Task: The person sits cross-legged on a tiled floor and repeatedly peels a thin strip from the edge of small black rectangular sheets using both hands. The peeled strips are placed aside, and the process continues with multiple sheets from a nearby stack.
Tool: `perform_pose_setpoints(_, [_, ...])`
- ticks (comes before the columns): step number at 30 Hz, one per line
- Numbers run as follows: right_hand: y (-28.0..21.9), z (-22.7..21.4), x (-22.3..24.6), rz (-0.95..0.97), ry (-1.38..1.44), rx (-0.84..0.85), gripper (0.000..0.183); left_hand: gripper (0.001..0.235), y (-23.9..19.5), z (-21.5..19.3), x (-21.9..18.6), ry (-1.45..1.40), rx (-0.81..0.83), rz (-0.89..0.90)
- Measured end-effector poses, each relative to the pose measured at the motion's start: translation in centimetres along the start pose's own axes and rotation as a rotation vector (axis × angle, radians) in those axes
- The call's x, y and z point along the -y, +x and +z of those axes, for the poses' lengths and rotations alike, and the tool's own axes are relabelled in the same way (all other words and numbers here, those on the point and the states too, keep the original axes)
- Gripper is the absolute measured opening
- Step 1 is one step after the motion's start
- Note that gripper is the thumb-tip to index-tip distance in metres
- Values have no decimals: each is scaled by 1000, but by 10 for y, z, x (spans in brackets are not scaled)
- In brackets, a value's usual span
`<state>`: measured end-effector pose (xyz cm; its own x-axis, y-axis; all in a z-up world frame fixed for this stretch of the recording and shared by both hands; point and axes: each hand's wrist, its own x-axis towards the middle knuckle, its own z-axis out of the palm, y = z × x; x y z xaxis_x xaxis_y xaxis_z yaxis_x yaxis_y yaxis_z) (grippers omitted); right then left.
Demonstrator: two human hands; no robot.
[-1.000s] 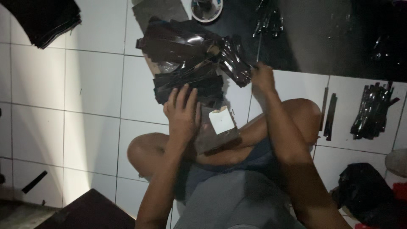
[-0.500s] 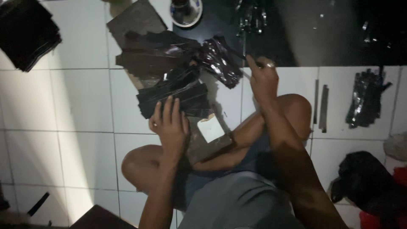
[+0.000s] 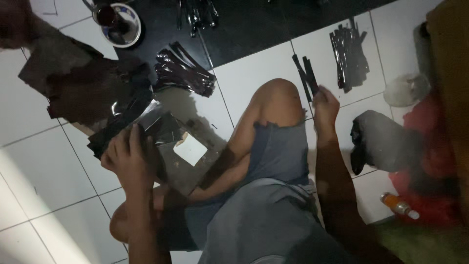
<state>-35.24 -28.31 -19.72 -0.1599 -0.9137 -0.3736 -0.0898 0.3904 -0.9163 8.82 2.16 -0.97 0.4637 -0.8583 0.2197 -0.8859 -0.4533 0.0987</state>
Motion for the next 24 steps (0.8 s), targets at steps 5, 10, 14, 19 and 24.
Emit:
perform_pose_setpoints(5, [-11, -14, -20, -84, -444, -23, 37, 47, 5, -7, 8, 53, 89, 51])
perform_pose_setpoints(10, [-24, -23, 12, -541, -1005, -130, 32, 32, 17, -5, 9, -265, 196, -138])
perform_pose_setpoints(14, [-32, -21, 58, -462, -944, 31, 22, 31, 15, -5, 17, -85, 71, 86])
perform_pose_setpoints(19, [-65, -4, 92, -739, -855, 91, 22, 38, 14, -12, -4, -75, -38, 87])
perform_pose_setpoints(24, [-91, 38, 121, -723, -831, 288, 26, 44, 24, -21, -17, -85, -116, 29])
